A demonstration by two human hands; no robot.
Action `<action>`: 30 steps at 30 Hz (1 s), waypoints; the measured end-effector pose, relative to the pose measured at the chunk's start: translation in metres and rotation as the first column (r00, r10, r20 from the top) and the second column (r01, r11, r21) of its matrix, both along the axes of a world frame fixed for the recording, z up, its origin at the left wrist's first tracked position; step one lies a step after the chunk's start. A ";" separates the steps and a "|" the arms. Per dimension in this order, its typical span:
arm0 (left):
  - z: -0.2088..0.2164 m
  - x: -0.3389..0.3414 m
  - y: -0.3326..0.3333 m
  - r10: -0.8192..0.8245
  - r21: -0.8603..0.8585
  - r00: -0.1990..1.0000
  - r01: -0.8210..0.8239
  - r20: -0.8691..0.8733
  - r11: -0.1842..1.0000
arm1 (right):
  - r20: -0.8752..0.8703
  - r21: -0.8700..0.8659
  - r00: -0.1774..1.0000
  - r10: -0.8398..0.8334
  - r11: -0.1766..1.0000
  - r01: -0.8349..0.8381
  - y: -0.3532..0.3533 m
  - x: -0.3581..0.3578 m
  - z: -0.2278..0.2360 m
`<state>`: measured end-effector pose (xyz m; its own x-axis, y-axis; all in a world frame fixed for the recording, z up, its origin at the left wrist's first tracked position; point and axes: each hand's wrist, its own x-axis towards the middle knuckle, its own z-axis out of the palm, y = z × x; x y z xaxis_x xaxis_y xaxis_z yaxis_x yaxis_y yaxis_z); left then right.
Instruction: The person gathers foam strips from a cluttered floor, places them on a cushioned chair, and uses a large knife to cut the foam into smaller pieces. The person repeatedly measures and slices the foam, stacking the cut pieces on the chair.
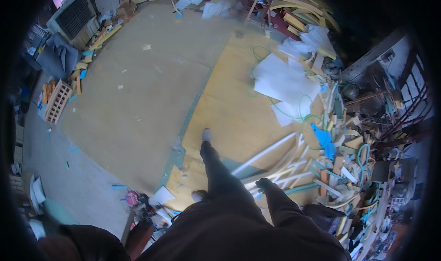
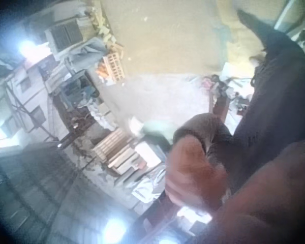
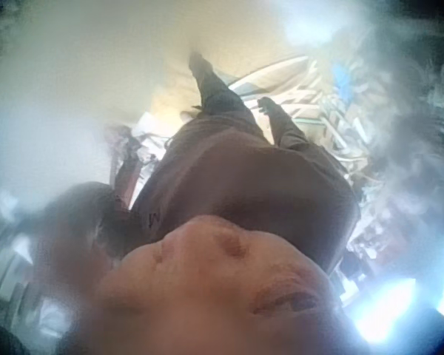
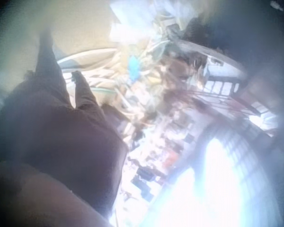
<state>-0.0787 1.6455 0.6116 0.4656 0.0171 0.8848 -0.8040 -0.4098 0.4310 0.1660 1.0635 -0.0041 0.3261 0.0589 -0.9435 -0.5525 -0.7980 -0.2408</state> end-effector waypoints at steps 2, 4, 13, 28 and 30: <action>-0.019 0.048 0.029 0.039 -0.048 0.999 -0.040 -0.016 0.998 | -0.029 0.036 0.999 -0.014 0.999 0.015 0.035 0.035 -0.033; -0.074 0.115 0.060 0.316 -0.120 0.946 -0.322 -0.068 0.939 | -0.068 -0.011 0.990 0.126 0.992 -0.127 0.084 0.079 -0.079; -0.471 0.222 0.250 0.401 0.468 -0.438 -0.053 -0.805 0.882 | 0.296 0.239 0.925 0.238 0.919 -0.313 0.329 0.367 -0.102; -0.636 0.444 0.412 -0.396 -0.084 -0.594 -0.483 -0.700 0.872 | 0.429 0.204 0.899 0.087 0.960 -0.190 0.545 0.760 -0.058; -0.654 0.540 0.502 -0.425 -0.190 -0.453 -0.476 -0.784 0.859 | 0.264 0.133 0.962 -0.066 0.991 0.032 0.532 0.766 -0.066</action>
<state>0.4613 2.1475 -0.0427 0.4474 0.0711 -0.8915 0.8844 0.1132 0.4528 0.9319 1.5959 -0.0706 0.5705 0.1500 -0.8075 -0.4920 -0.7248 -0.4823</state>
